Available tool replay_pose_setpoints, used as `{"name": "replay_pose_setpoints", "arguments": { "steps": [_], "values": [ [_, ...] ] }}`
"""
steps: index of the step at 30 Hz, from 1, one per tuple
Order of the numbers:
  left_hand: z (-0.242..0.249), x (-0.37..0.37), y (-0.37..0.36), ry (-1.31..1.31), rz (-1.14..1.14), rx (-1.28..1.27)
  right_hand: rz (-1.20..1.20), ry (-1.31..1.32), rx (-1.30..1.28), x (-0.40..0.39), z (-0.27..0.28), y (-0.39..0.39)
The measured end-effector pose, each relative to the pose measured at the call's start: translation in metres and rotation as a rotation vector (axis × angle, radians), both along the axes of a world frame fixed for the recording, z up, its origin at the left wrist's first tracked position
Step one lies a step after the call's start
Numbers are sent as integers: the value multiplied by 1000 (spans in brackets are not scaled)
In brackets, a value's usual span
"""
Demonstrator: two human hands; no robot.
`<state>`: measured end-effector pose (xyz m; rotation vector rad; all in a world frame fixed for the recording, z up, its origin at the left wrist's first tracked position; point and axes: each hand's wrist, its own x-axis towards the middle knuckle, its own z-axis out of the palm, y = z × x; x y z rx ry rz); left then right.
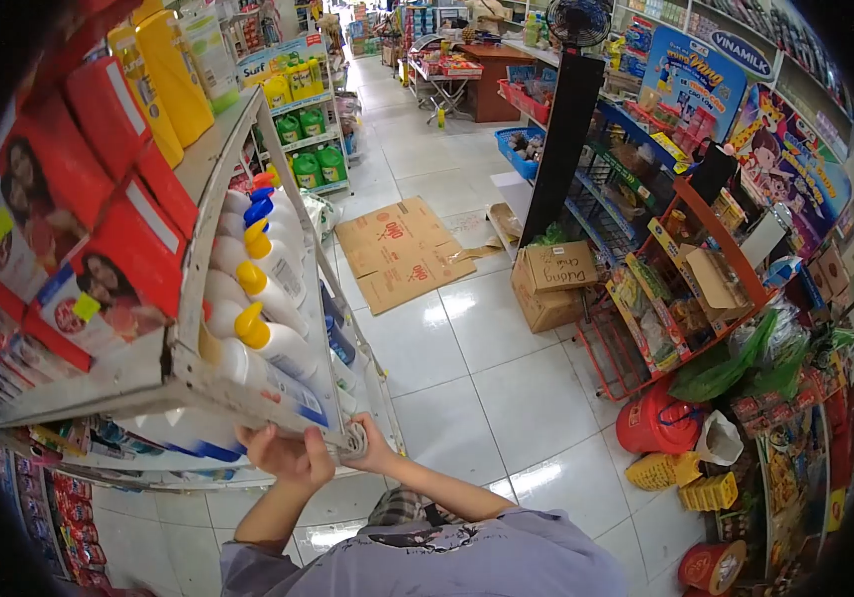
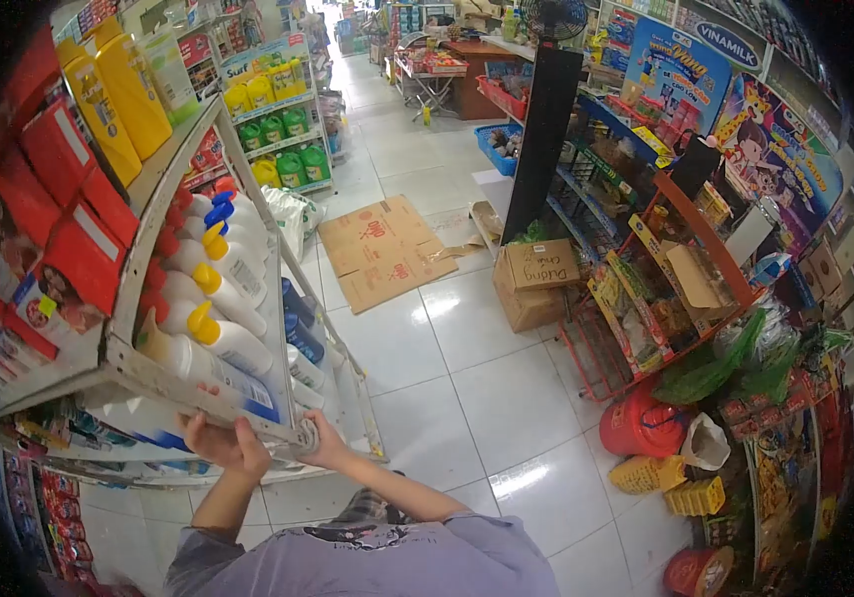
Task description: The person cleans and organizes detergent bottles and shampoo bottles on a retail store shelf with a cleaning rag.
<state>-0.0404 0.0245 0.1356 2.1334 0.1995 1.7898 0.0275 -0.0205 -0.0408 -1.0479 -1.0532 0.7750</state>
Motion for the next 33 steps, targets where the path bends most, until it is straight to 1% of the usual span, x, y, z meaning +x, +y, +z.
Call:
{"name": "replay_pose_setpoints", "arguments": {
  "steps": [2, 4, 8, 11, 13, 14, 16, 18, 20, 21, 22, 24, 25, 26, 27, 28, 29, 30, 31, 32, 33],
  "values": [
    [1, 2, -1, -49, 4, 11, -8, 7, 14, -4, -18, -1],
    [6, 2, -4, 27, 58, 43, -69, -98, -67, -3, -34, 0],
    [6, 4, -2, -6, 36, 59, -41, -78, -89, -1, -42, -3],
    [2, 4, -3, -33, 39, 33, -85, -159, -85, -2, -54, -2],
    [3, 5, -3, -43, 19, 23, -174, -174, -61, -7, -60, -2],
    [4, 3, -4, -47, 18, 37, -176, -176, -47, -9, -63, -3],
    [4, 2, -3, -11, 46, 39, -258, -262, -33, -10, -70, -5],
    [2, 4, -1, -41, 42, 52, -289, -290, -216, -13, -92, -11],
    [3, 4, -2, -24, -15, 40, -282, -239, -305, -12, -114, -19],
    [2, 3, -4, -32, 26, 5, -316, -294, -346, -14, -127, -24],
    [3, 3, -5, -29, 43, 28, -347, -353, -374, -14, -138, -23],
    [5, 5, -1, -55, -26, 74, -341, -406, -370, -16, -173, -20],
    [3, 1, 3, -3, 7, 102, -342, -400, -344, -13, -175, -11],
    [4, 3, 6, -4, 7, 115, -292, -381, -367, -12, -177, -12],
    [3, 4, 5, 9, 58, 112, -238, -364, -406, -13, -178, -18],
    [2, 4, 1, 25, 111, 99, -232, -364, -421, -16, -183, -19],
    [-2, 7, 0, -36, 122, 83, -331, -413, -345, -16, -189, -15],
    [-5, 11, -1, -32, 125, 64, -428, -459, -272, -19, -188, -17],
    [-6, 16, -3, -115, 198, -19, -402, -441, -312, -18, -188, -20],
    [-3, 18, -7, -186, 272, -100, -377, -411, -354, -18, -176, -20],
    [3, 18, -9, -114, 294, -50, -393, -358, -391, -21, -169, -19]
  ]
}}
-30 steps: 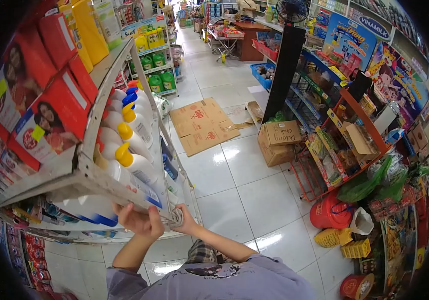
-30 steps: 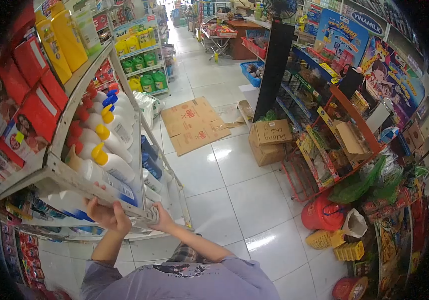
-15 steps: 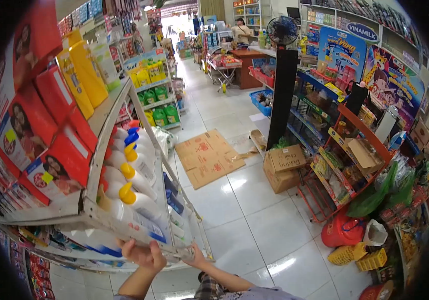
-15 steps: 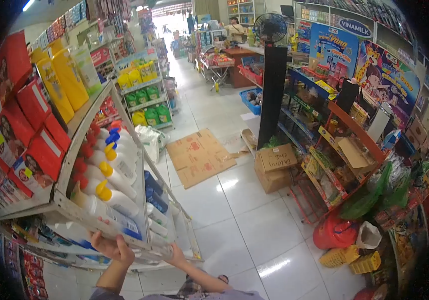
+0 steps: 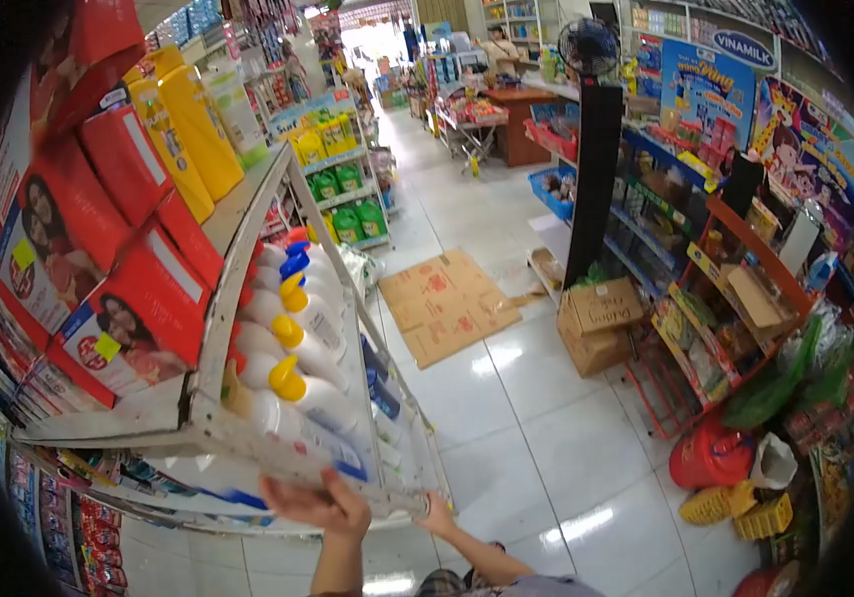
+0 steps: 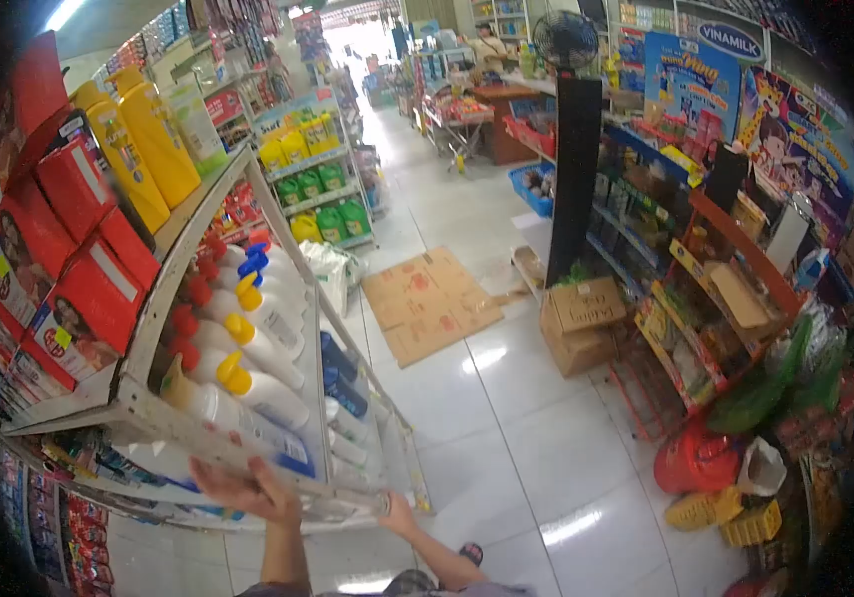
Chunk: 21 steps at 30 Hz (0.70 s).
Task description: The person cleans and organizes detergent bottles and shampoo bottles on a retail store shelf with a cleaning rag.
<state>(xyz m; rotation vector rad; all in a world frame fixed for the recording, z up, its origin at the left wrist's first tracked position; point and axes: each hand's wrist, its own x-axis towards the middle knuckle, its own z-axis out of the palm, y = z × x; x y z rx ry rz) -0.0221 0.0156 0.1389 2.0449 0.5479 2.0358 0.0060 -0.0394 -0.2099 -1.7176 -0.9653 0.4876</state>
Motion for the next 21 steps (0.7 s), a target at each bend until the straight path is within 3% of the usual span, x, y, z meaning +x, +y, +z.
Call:
{"name": "replay_pose_setpoints", "arguments": {
  "steps": [3, 6, 11, 17, 20, 21],
  "values": [
    [3, -1, -1, 3, -139, -46, -126, 87, 17, -10, 33, 0],
    [-2, -3, 4, -16, -267, -25, -198, 91, 113, -13, 106, 2],
    [5, -3, 0, -12, -296, -96, -251, 173, 352, -16, 194, 8],
    [6, -6, 0, -10, -390, -179, -40, -123, 213, -2, 224, -14],
    [7, -5, 1, -69, -481, -214, -76, -27, 134, 3, 247, -36],
    [5, -9, 0, -84, -529, -245, -115, 206, 317, 6, 257, -39]
  ]
}}
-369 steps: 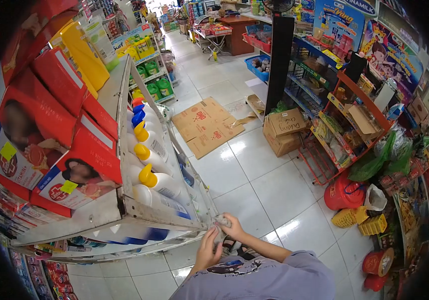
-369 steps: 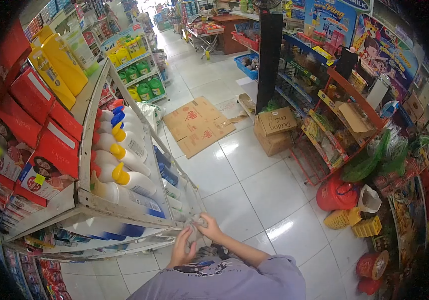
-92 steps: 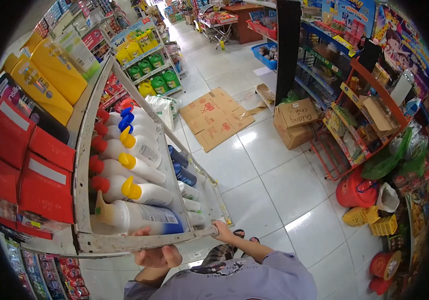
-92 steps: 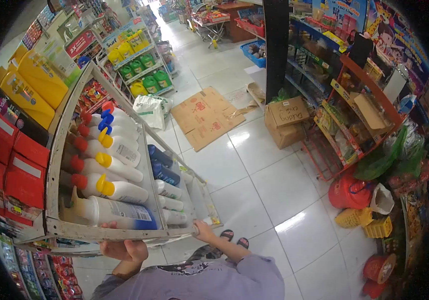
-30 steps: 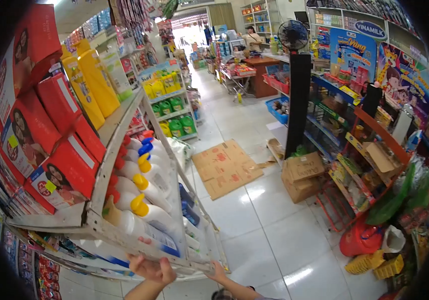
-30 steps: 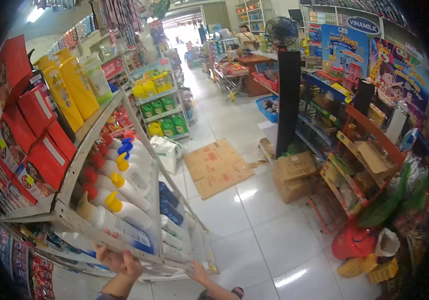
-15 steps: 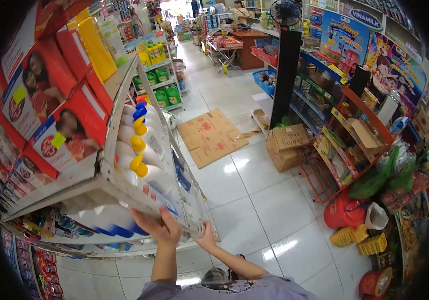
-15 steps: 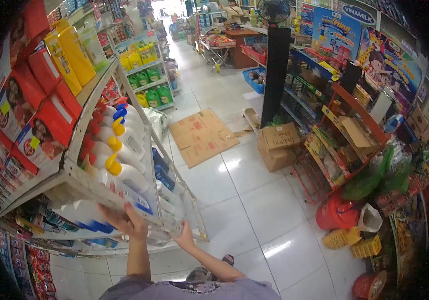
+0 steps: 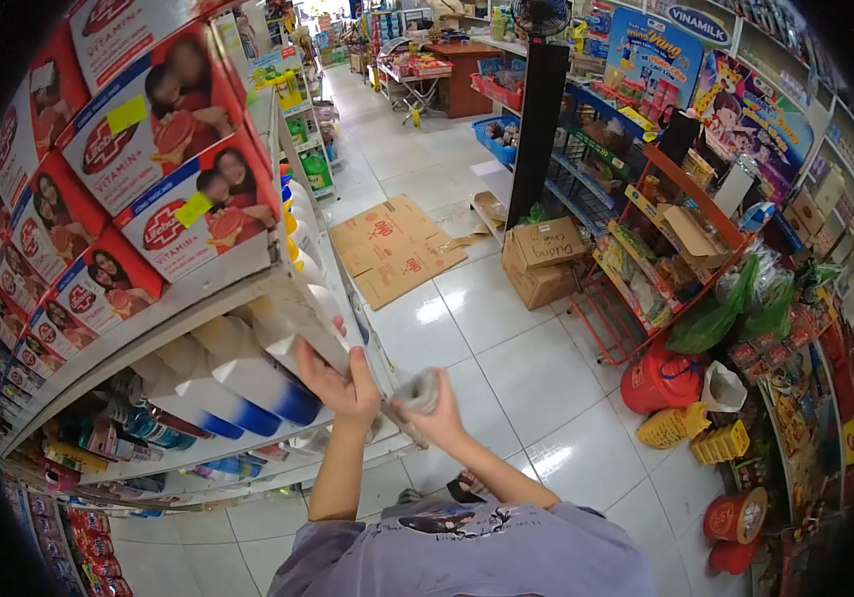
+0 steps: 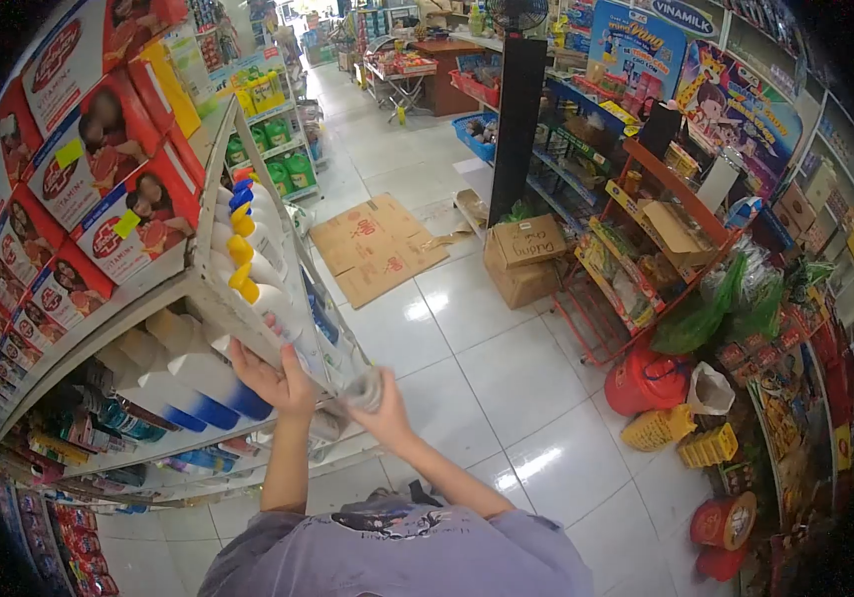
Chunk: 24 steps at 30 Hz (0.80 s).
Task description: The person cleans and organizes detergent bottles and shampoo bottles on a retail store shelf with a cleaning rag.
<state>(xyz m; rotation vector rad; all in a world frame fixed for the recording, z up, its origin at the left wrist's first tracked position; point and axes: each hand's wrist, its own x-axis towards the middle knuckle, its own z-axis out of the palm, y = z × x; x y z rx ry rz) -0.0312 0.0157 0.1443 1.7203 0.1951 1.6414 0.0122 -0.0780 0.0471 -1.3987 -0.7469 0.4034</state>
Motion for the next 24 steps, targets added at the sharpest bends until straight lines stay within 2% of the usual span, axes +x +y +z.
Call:
{"name": "replay_pose_setpoints", "arguments": {
  "steps": [1, 2, 4, 7, 8, 10, 12, 14, 15, 17, 20, 22, 24],
  "values": [
    [-1, -4, 2, 4, -3, -6, -24, 227, 194, 2, 12, 1],
    [-1, -7, 6, -4, -37, 75, -29, 234, 189, 4, 25, 5],
    [-2, -12, 6, -13, -76, 153, -40, 16, 399, 4, 51, 16],
    [7, -18, 0, -50, -286, -23, 47, -79, 383, -15, 33, 55],
    [16, -29, -2, -47, -289, -15, 43, -78, 391, -20, 31, 56],
    [34, -54, -5, 229, -357, -41, -2, -20, 491, -28, 37, 56],
    [38, -70, -5, 304, -355, 12, 2, 11, 517, -29, 47, 56],
    [37, -81, -9, 201, -496, -127, -85, -336, 377, -20, 60, 59],
    [37, -83, -9, 161, -483, -122, -91, -436, 420, -14, 72, 66],
    [39, -89, -2, 144, -436, -60, -142, -582, 514, -11, 139, 66],
    [43, -92, 4, 59, -397, -13, -64, -564, 621, -3, 209, 75],
    [51, -91, 2, -74, -236, -39, 90, -390, 714, -3, 230, 77],
    [51, -90, 2, -80, -243, -36, 1, -485, 733, -4, 215, 81]
  ]
}}
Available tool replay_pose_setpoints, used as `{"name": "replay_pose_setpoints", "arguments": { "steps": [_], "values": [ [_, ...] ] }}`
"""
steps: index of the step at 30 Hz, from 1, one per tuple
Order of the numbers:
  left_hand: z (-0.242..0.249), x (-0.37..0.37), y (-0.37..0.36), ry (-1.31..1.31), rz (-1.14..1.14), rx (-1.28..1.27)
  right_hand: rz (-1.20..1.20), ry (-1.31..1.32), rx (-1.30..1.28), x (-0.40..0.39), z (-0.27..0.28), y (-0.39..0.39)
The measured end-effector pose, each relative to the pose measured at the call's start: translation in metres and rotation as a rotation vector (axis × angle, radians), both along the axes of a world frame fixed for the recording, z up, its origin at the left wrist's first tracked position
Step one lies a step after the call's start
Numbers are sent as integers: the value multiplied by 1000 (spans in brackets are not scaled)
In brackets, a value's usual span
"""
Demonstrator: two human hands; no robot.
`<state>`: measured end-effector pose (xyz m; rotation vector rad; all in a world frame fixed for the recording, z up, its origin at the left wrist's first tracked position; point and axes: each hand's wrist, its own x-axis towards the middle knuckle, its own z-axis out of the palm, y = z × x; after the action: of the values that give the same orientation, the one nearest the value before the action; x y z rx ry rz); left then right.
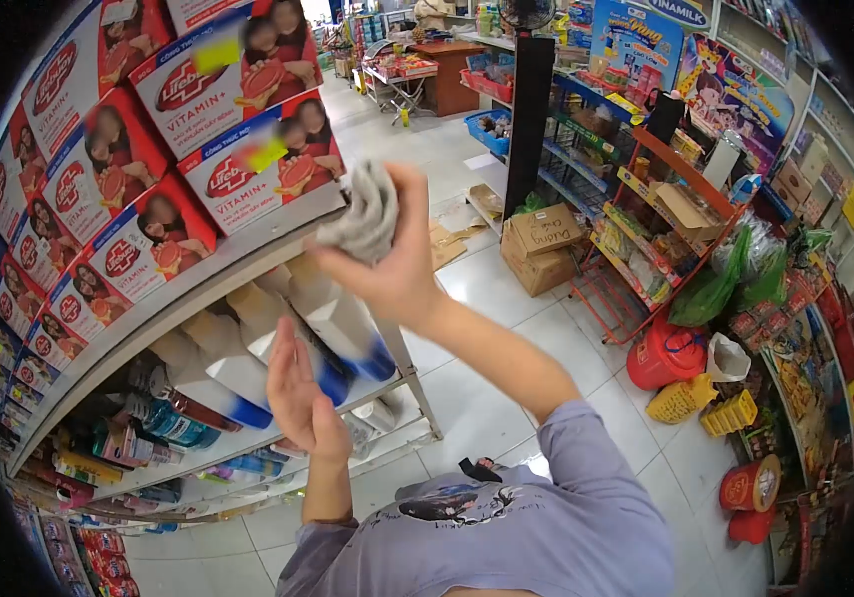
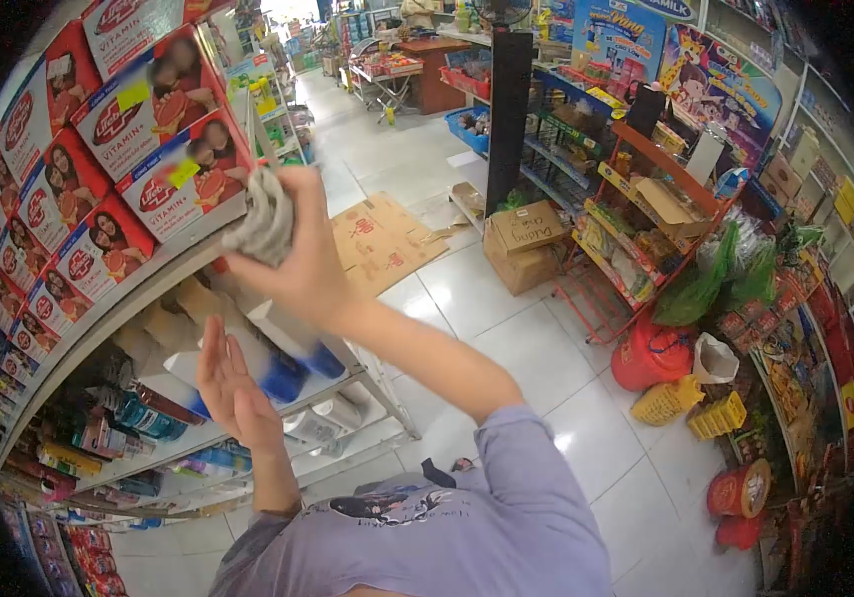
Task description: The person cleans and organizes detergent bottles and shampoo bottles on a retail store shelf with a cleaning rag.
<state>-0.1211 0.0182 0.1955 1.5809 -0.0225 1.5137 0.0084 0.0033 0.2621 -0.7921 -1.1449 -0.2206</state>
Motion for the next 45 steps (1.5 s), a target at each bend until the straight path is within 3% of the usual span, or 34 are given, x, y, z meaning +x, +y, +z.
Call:
{"name": "replay_pose_setpoints", "arguments": {
  "steps": [4, 12, 14, 18, 22, 28, 29, 33, 38, 42, 45],
  "values": [
    [-5, 12, -7, 26, -69, -33, -296, -157, -44, -5, -58, -10],
    [-11, 55, -20, 169, -198, -28, -135, -123, -237, -9, -208, -37],
    [-16, 63, -23, 234, 16, 74, -131, -104, -270, -7, -222, -37],
    [-25, 73, -18, 119, 70, 109, -103, -102, -196, -2, -211, -27],
    [-25, 78, -14, 26, -12, 62, 91, -260, -47, 30, -128, -14],
    [-31, 90, -11, 125, 266, 116, 229, -280, 183, 46, -18, 8],
    [-34, 93, -13, 86, 286, 78, 296, -170, 202, 39, -20, 11],
    [-44, 93, -12, 25, 352, 61, 199, -182, 265, 38, -56, 10],
    [-39, 91, -18, 28, 369, -52, 262, -171, 141, 42, -127, 4],
    [-45, 89, -13, -4, 268, 38, 289, -42, 108, 38, -142, -5],
    [-49, 85, -5, -22, 234, 78, 353, -50, -92, 45, -175, -7]
  ]
}}
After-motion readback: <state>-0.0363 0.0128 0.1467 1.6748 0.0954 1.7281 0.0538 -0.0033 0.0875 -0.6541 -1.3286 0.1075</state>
